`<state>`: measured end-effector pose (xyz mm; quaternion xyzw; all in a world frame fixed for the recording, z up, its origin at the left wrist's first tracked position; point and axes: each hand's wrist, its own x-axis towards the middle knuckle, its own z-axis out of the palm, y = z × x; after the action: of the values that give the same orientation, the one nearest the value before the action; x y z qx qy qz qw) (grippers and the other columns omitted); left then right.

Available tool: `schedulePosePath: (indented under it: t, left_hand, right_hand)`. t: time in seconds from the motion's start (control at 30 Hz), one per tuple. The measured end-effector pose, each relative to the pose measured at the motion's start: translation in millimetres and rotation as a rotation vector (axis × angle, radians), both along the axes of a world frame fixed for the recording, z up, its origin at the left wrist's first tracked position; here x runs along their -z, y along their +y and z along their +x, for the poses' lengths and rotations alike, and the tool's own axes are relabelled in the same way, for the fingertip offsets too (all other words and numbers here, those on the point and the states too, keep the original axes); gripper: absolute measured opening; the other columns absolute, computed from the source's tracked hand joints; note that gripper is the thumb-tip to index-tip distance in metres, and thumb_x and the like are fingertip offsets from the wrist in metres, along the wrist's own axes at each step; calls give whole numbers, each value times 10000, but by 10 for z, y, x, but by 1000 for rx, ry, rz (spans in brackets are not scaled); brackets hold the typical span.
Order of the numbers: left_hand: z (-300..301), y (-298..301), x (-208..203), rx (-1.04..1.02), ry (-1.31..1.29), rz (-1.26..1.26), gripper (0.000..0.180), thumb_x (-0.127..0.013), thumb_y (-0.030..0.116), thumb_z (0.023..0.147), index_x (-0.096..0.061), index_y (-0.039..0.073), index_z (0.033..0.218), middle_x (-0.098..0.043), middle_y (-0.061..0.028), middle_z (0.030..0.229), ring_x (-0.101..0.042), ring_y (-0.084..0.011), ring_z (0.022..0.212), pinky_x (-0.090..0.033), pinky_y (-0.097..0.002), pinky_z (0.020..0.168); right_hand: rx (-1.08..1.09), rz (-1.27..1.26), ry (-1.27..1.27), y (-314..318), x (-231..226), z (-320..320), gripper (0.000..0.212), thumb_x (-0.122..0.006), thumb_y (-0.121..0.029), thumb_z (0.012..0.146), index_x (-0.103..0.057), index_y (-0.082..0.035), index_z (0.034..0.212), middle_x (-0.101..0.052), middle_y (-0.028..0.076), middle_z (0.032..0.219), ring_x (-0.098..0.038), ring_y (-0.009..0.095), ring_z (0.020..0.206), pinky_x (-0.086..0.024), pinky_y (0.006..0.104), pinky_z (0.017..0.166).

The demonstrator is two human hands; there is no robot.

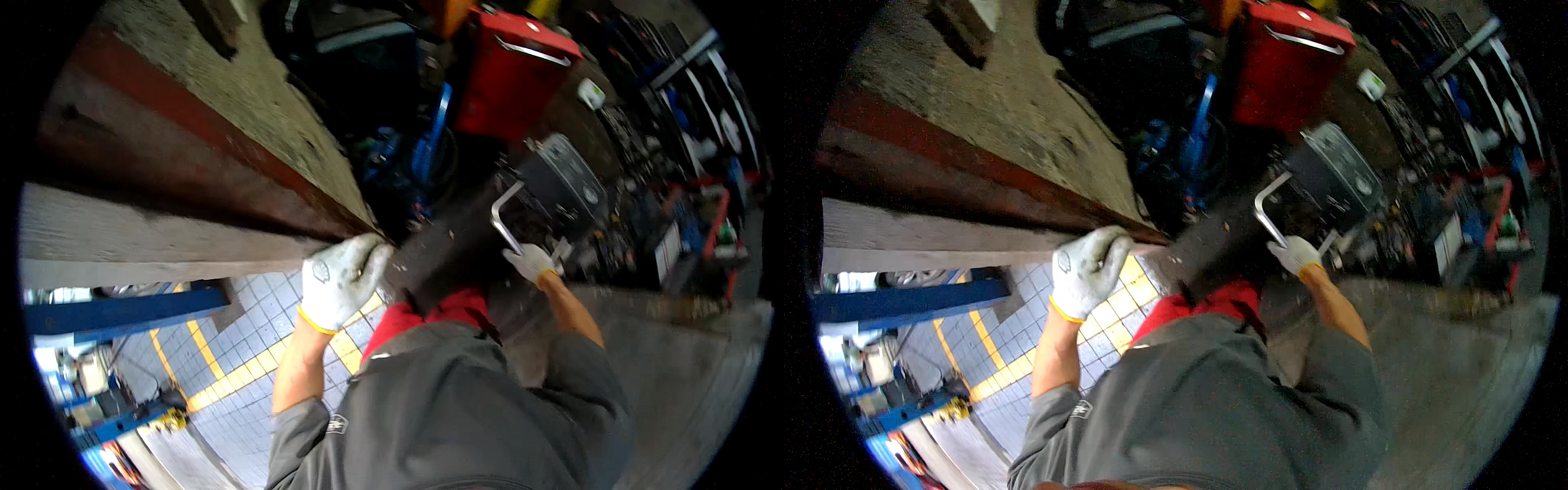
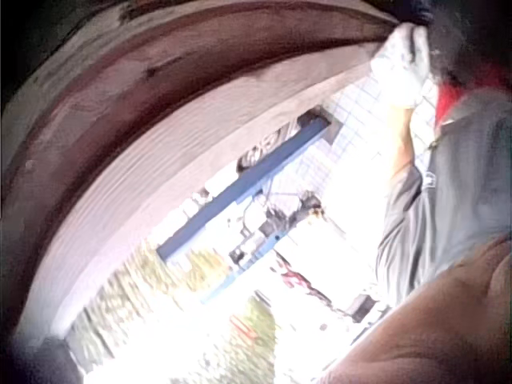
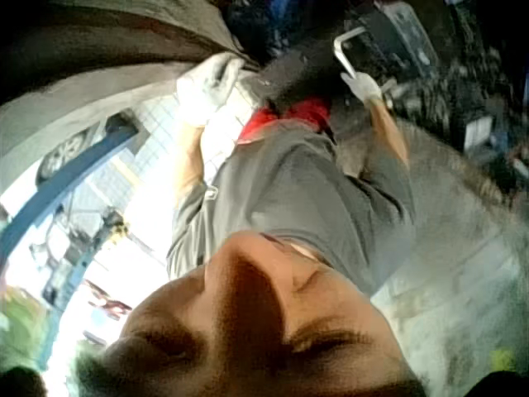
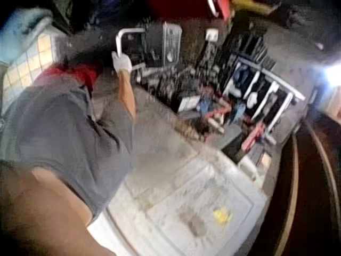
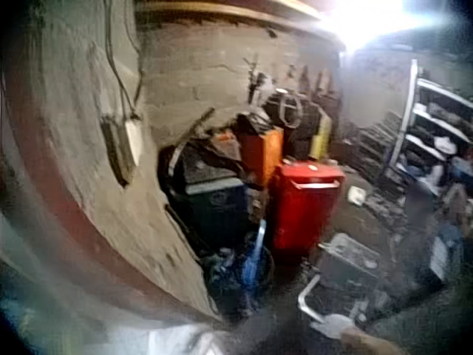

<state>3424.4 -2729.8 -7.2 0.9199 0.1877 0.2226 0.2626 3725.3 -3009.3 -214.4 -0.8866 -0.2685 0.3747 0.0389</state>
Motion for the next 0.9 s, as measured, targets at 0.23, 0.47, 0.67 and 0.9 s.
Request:
schedulePosePath:
  t: [0.23, 0.47, 0.67, 0.9]
  left_hand:
    - [-929, 32, 684, -5, 239, -224, 179, -691, 242, 964, -740, 81, 1025, -756, -134, 872, -742, -303, 779, -576, -381, 699]
    - [-2836, -449, 2314, -634, 510, -814, 333, -618, 349, 1018, -731, 40, 1071, -769, -88, 819, -714, -175, 675, -564, -318, 646]
    - [-4042, -1243, 2795, -1007, 295, -1221, 290, -631, 306, 1019, -701, 25, 1028, -712, -69, 785, -642, -128, 607, -546, -295, 552]
    - [-4975, -1893, 3060, -1285, -52, -1332, 299, -606, 334, 1029, -678, 43, 1021, -696, -65, 797, -626, -139, 585, -547, -302, 550]
  right_hand:
    - [8, -157, 57, -431, 387, -1028, 674, -542, -643, 946, -747, -4, 1005, -730, 242, 955, -707, 427, 964, -541, 508, 846]
    - [23, -149, 91, -734, -51, -1653, 656, -559, -624, 932, -752, -4, 1024, -710, 291, 1048, -671, 462, 1060, -519, 518, 926]
    - [51, -21, 189, -421, -296, -1844, 594, -615, -574, 942, -725, 8, 898, -695, 226, 825, -677, 401, 842, -512, 477, 782]
    - [241, 38, 336, -102, -553, -2412, 483, -687, -481, 940, -668, -43, 739, -600, 36, 602, -541, 146, 537, -409, 343, 528]
